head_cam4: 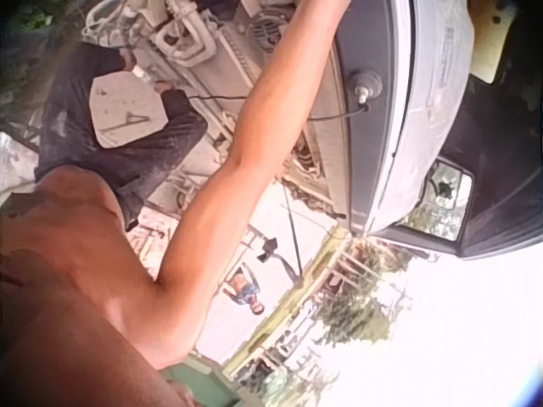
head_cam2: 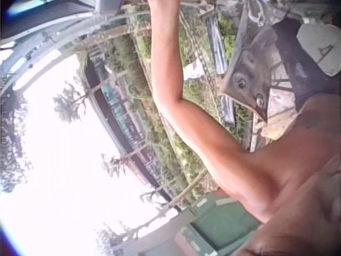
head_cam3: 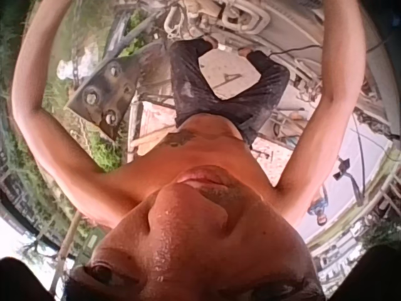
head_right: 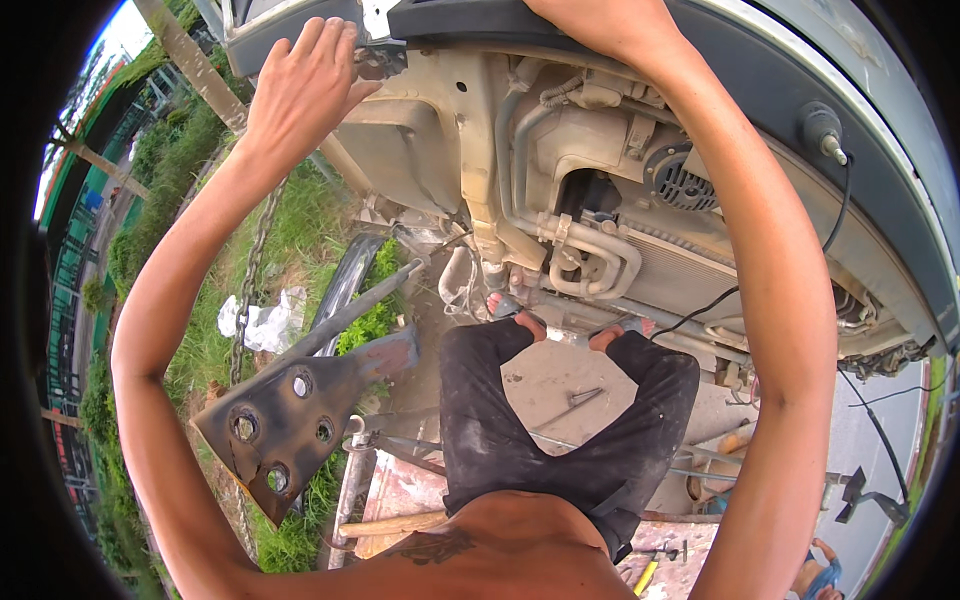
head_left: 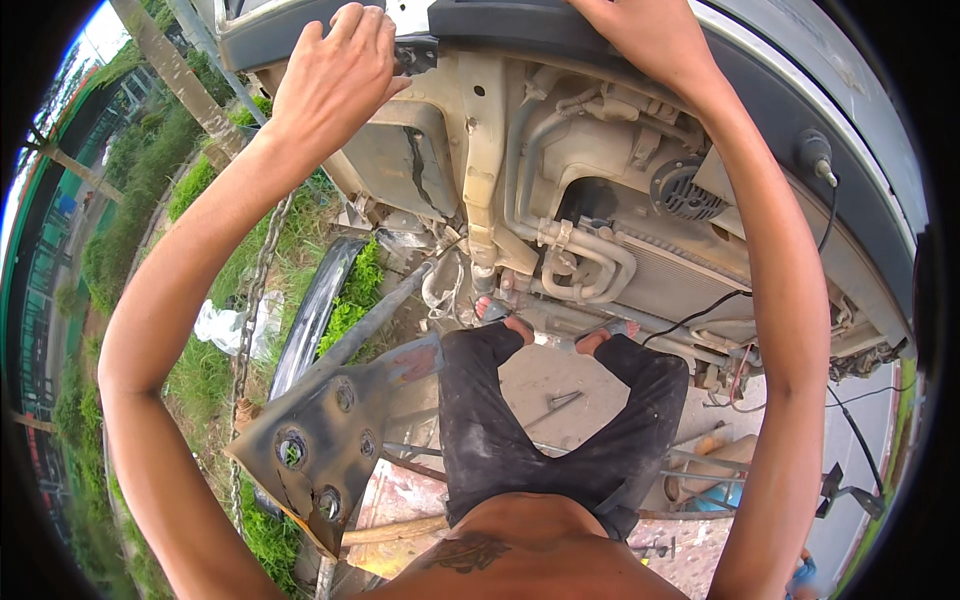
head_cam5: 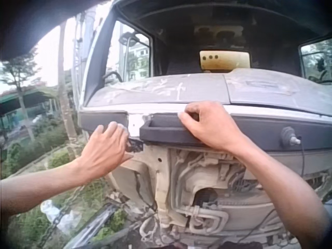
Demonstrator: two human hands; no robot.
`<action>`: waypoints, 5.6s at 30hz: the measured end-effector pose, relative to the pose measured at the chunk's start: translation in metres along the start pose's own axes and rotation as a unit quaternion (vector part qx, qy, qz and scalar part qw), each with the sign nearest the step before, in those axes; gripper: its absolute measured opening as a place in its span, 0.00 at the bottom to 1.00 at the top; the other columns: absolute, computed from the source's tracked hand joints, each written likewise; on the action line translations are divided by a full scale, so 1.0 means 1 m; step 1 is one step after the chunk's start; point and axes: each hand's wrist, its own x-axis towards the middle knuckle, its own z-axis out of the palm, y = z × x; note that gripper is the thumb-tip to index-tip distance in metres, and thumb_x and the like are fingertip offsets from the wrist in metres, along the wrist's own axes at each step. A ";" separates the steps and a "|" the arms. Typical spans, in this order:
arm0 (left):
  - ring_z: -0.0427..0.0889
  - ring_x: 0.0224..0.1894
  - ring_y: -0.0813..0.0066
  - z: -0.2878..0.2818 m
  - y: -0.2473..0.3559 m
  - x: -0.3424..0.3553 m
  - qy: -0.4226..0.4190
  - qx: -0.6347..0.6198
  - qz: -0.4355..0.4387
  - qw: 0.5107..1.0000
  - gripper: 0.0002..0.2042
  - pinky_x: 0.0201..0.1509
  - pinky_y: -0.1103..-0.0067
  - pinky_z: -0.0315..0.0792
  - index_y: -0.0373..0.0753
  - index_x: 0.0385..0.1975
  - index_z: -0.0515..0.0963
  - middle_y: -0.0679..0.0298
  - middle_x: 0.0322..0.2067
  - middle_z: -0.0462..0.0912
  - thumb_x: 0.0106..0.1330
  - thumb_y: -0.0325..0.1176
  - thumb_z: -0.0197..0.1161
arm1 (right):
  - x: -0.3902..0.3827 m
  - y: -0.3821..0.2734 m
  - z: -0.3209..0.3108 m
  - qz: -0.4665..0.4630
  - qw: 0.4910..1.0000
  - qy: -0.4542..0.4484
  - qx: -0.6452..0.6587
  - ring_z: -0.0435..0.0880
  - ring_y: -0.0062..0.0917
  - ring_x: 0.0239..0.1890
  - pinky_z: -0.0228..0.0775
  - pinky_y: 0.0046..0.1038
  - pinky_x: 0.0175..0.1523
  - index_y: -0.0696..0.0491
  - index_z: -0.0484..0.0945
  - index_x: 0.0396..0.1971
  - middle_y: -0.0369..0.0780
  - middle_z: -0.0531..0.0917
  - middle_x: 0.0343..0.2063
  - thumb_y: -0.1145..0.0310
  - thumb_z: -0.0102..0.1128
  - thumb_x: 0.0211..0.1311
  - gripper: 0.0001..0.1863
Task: The person secures a chain to the front frame of a vehicle using a metal bracket and hammer. They repeatedly adjust the chain and bracket, then hammer the bracket into place to secure it.
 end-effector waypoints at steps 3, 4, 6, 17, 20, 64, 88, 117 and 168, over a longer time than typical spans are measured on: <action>0.76 0.46 0.71 0.012 0.009 0.012 -0.007 -0.015 0.032 0.999 0.24 0.41 0.75 0.70 0.34 0.43 0.80 0.63 0.41 0.79 0.61 0.51 0.67 | -0.002 -0.004 -0.002 0.005 1.000 -0.001 -0.005 0.85 0.49 0.33 0.74 0.40 0.39 0.64 0.82 0.32 0.56 0.82 0.29 0.63 0.58 0.63 0.16; 0.79 0.40 0.66 0.016 0.009 0.018 -0.002 -0.049 0.034 0.998 0.18 0.37 0.71 0.71 0.36 0.38 0.79 0.60 0.35 0.79 0.62 0.46 0.66 | -0.001 -0.007 -0.003 0.010 1.000 -0.002 -0.008 0.85 0.49 0.32 0.74 0.39 0.39 0.64 0.82 0.31 0.56 0.82 0.28 0.63 0.58 0.63 0.16; 0.79 0.38 0.66 0.032 0.012 0.020 -0.045 -0.045 0.035 0.997 0.14 0.37 0.71 0.71 0.37 0.36 0.79 0.62 0.33 0.80 0.61 0.42 0.66 | 0.002 -0.013 -0.004 0.025 1.000 -0.010 -0.012 0.84 0.49 0.31 0.74 0.39 0.38 0.64 0.82 0.30 0.56 0.82 0.27 0.63 0.58 0.63 0.16; 0.77 0.39 0.74 0.055 0.013 0.004 0.012 -0.023 0.182 0.983 0.07 0.41 0.80 0.71 0.36 0.32 0.79 0.66 0.30 0.78 0.55 0.30 0.61 | 0.001 -0.004 -0.001 0.007 1.000 0.019 0.004 0.85 0.49 0.32 0.74 0.39 0.38 0.63 0.82 0.31 0.56 0.82 0.28 0.63 0.58 0.63 0.16; 0.76 0.40 0.73 0.049 0.014 0.002 -0.041 0.007 0.197 0.979 0.07 0.42 0.79 0.71 0.35 0.30 0.79 0.65 0.31 0.78 0.55 0.31 0.61 | 0.000 -0.006 0.001 0.011 1.000 0.019 0.013 0.84 0.49 0.32 0.74 0.39 0.38 0.63 0.82 0.31 0.56 0.82 0.27 0.63 0.58 0.63 0.16; 0.75 0.40 0.65 -0.044 -0.003 -0.037 -0.036 -0.263 0.032 0.964 0.07 0.45 0.72 0.69 0.38 0.31 0.80 0.62 0.33 0.76 0.61 0.34 0.63 | -0.072 -0.031 0.040 -0.107 0.958 0.261 -0.054 0.80 0.31 0.36 0.70 0.33 0.43 0.55 0.82 0.37 0.38 0.78 0.30 0.69 0.66 0.59 0.08; 0.83 0.42 0.43 0.006 0.012 -0.057 -0.291 -0.285 -0.205 0.890 0.41 0.46 0.61 0.79 0.24 0.69 0.51 0.42 0.53 0.75 0.68 0.48 0.60 | -0.039 -0.080 0.252 0.540 0.525 0.116 0.648 0.77 0.19 0.20 0.61 0.24 0.20 0.57 0.79 0.33 0.39 0.83 0.25 0.64 0.57 0.72 0.12; 0.74 0.42 0.74 0.063 0.000 0.022 -0.013 0.003 0.162 0.987 0.05 0.45 0.78 0.66 0.40 0.31 0.79 0.68 0.32 0.76 0.60 0.32 0.59 | -0.268 -0.028 0.165 0.407 0.765 -0.296 0.402 0.83 0.18 0.26 0.73 0.27 0.35 0.58 0.80 0.45 0.38 0.85 0.27 0.67 0.57 0.69 0.12; 0.75 0.19 0.76 0.057 0.083 0.017 -0.065 -0.783 -0.524 0.329 0.18 0.25 0.77 0.67 0.33 0.50 0.73 0.63 0.26 0.78 0.74 0.43 0.52 | 0.015 -0.017 0.008 0.067 0.988 -0.125 -0.066 0.86 0.47 0.38 0.76 0.41 0.47 0.59 0.86 0.36 0.54 0.85 0.32 0.55 0.59 0.62 0.20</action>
